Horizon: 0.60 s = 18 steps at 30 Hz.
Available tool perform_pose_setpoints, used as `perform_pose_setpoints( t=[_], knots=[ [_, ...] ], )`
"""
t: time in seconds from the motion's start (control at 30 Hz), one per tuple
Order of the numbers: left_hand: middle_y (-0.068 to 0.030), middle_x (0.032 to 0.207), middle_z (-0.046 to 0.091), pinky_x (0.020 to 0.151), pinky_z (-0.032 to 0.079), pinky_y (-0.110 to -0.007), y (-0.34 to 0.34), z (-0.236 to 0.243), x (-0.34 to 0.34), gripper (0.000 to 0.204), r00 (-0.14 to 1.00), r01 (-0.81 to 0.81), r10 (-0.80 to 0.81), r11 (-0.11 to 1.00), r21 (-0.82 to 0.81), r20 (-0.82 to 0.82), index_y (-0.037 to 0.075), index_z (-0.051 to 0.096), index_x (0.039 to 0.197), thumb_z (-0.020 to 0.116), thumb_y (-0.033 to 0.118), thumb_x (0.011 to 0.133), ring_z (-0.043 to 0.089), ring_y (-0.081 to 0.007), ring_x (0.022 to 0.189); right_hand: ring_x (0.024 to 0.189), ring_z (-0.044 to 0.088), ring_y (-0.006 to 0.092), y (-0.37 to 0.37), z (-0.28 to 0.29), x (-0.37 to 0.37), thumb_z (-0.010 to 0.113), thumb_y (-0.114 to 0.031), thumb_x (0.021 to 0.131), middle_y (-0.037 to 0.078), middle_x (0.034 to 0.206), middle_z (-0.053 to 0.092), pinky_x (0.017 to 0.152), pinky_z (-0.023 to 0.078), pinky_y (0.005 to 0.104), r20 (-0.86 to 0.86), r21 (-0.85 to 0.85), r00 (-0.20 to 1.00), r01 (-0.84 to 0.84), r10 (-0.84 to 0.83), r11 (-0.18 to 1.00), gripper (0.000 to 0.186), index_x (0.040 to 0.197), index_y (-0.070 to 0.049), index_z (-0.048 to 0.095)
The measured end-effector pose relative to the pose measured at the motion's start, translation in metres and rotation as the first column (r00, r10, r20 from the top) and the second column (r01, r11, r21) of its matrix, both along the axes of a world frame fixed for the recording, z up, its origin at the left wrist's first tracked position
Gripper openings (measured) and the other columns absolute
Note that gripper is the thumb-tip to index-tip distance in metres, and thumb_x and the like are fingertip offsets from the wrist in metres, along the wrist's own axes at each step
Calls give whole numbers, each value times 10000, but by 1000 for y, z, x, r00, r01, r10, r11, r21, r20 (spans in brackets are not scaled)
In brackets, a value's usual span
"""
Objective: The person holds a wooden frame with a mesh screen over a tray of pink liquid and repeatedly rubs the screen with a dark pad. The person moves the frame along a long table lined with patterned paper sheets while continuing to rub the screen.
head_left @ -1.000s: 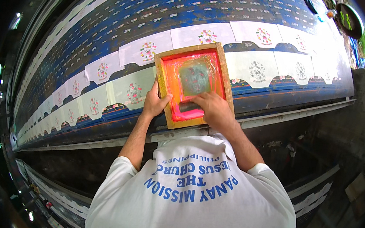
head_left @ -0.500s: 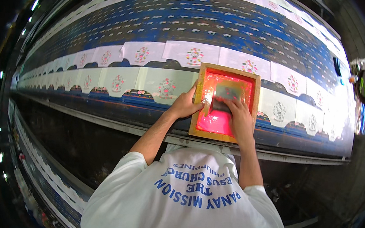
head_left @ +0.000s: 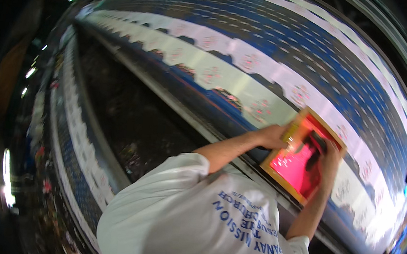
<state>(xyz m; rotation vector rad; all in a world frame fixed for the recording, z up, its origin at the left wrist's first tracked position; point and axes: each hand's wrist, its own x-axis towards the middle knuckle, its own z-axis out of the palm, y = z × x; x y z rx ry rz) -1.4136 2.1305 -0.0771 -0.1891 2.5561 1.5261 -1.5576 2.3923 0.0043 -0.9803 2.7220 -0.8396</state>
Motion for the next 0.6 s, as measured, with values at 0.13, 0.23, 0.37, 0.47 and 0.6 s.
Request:
perform_pose_setpoints(
  t=[0.13,0.23,0.37,0.47,0.6],
  knots=[
    [-274,991,809,875,645,-528,0,24,13,1110,999,14,-11,998,-67,46,120,248,1773,797,466,874,795,-475,930,1342,661,419,12,-27,30,724,61,899,204,1391,738,1235,447,512,-103,91,994,-31,41,995,548,1431,-70,724],
    [-289,1063,809,925,639,-530,1,28,15,1093,1000,-4,5,999,-50,5,86,315,1739,814,497,857,794,-475,990,1361,654,407,23,-8,85,684,65,881,169,1418,735,1205,467,534,-116,41,988,-96,100,995,613,1475,-87,708],
    [-292,1074,806,919,640,-515,5,25,15,1107,999,-36,37,998,-44,10,26,311,1729,809,461,841,792,-469,990,1343,657,428,26,12,127,674,57,868,194,1400,737,1169,484,555,2,91,998,-69,69,993,602,1457,-56,720],
    [-298,1075,802,895,637,-515,3,21,12,1148,1000,-14,14,1000,-9,-6,9,279,1740,810,454,824,790,-474,978,1312,663,456,26,6,128,682,59,852,226,1374,738,1151,498,562,59,61,998,-29,26,998,574,1417,-24,741],
    [-323,1065,784,922,615,-532,3,17,10,1254,999,21,-18,998,-66,49,45,131,1797,802,448,818,775,-483,1000,1283,672,465,27,4,122,678,71,844,240,1323,747,1148,497,570,118,12,992,-39,37,999,548,1384,4,745]
  ],
)
